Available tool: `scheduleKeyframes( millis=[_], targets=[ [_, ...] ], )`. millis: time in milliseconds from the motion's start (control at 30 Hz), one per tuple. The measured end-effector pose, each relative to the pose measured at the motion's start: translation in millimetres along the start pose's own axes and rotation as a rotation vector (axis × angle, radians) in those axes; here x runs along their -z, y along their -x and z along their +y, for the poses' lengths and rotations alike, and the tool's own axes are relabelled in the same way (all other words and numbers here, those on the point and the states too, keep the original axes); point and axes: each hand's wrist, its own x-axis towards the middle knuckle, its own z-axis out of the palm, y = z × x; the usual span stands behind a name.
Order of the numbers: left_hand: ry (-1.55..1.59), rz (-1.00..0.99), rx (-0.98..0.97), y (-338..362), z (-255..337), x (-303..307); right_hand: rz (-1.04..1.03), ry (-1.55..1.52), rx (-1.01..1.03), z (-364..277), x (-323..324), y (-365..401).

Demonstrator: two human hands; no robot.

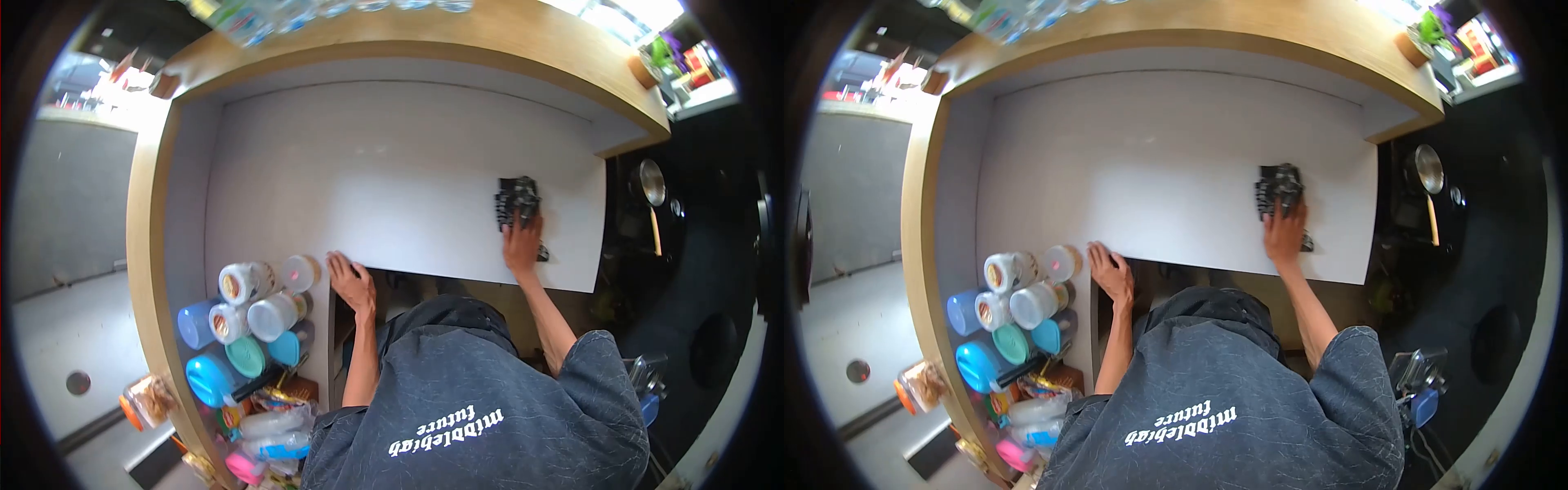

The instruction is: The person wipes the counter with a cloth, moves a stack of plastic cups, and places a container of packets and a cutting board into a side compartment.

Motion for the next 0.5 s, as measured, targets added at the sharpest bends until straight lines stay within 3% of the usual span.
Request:
scheduleKeyframes(
  millis=[200, 333, 500],
  targets=[
    [-0.048, -0.175, -0.053, 13.0, -20.2, 38.9, -0.223, -0.256, 0.37, -180.8, -32.2, -44.3],
    [0.146, -0.174, -0.06, 24.1, -44.0, 44.8, -0.323, -0.249, 0.592, -285.8, -51.3, -45.3],
    [0.283, -0.197, -0.128, 30.4, -66.1, 56.1, -0.356, -0.314, 0.735, -329.7, -45.7, -23.4]
  ],
)
